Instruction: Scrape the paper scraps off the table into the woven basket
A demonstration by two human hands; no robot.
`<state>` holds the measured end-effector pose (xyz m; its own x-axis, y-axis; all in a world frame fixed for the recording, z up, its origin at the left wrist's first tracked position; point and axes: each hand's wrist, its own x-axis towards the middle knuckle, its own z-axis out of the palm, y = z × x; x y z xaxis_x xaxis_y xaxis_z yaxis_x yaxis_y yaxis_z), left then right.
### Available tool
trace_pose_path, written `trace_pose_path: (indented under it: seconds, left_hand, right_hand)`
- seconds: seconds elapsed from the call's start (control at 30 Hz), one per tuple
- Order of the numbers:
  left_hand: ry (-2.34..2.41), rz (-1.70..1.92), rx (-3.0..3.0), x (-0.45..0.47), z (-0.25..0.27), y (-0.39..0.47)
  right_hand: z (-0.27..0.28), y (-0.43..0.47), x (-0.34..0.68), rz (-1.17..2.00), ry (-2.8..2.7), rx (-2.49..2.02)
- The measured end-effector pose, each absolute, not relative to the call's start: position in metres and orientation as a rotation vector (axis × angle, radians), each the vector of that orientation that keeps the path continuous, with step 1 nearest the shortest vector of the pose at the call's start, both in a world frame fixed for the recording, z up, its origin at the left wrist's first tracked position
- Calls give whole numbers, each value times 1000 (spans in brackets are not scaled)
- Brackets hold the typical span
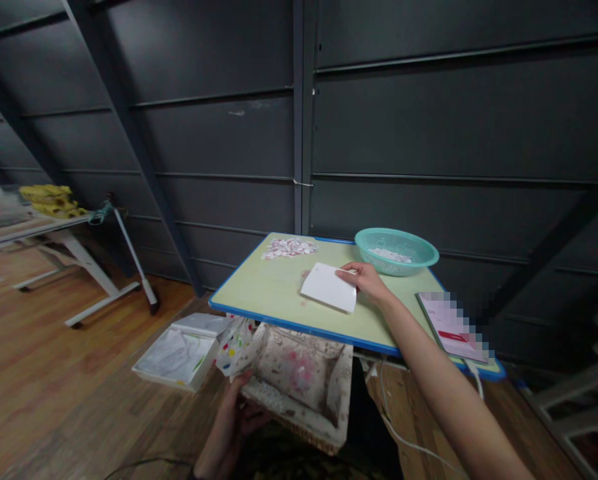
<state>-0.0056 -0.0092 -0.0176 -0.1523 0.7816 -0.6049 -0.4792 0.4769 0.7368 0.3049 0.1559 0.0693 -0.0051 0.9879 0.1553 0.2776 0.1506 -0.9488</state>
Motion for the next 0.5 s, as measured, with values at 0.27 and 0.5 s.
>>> trace_pose_path:
  seconds: [0.27,0.5]
  left_hand:
    - [1335,1112,300,-12,-22,-7]
    - [1354,1135,311,-11,-18,-7]
  right_hand:
    - [63,166,318,661,-1518,-1396]
    - [62,164,316,687,-1619,-1365]
